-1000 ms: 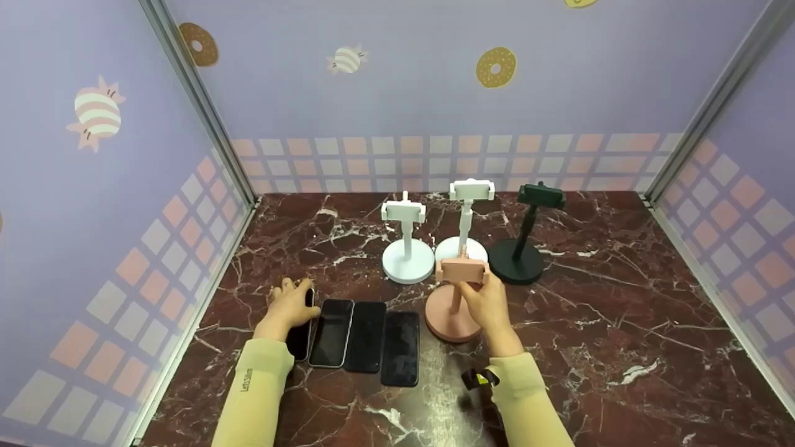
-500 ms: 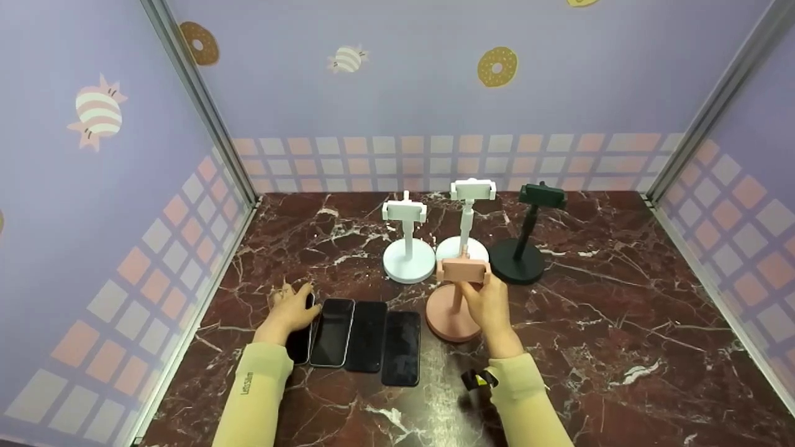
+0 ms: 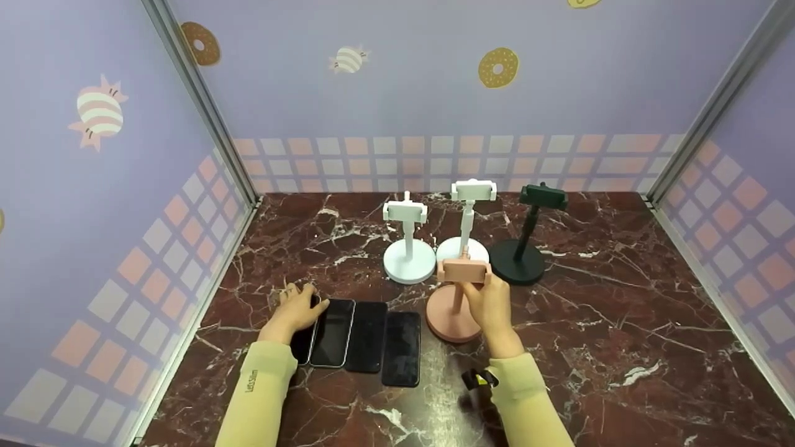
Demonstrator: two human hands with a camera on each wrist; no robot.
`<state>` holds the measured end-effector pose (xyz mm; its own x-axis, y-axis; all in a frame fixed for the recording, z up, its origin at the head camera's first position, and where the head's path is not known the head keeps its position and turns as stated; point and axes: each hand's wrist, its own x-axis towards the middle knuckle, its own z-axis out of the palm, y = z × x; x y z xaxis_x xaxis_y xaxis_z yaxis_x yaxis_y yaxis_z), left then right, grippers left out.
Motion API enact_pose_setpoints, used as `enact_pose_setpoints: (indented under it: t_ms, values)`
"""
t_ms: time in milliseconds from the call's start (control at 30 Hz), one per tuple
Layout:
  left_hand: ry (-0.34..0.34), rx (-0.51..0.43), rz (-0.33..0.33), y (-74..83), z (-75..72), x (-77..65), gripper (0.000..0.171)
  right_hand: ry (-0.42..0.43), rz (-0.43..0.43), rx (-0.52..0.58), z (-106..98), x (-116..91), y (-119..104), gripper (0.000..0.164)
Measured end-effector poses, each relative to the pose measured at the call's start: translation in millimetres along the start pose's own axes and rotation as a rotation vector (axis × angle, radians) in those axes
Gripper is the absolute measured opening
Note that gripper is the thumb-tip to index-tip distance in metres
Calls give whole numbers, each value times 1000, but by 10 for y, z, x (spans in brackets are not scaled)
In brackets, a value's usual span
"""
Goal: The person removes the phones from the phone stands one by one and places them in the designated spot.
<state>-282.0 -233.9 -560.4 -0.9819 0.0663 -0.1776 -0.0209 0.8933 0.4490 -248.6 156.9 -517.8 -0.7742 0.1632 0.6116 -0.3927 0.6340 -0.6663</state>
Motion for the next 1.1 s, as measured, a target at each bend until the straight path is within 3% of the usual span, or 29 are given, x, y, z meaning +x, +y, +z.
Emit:
enact_pose_setpoints:
  t_ms: [467, 800, 1100]
  values:
    - [26, 70, 10, 8, 20, 25, 36, -11, -15, -2, -7, 16, -22, 18]
    - [50, 96, 38, 54, 39, 23, 32, -78, 3, 19, -42, 68, -139, 16]
    - [52, 92, 30, 78, 38, 20, 28, -80, -77, 20, -54, 187, -327, 18]
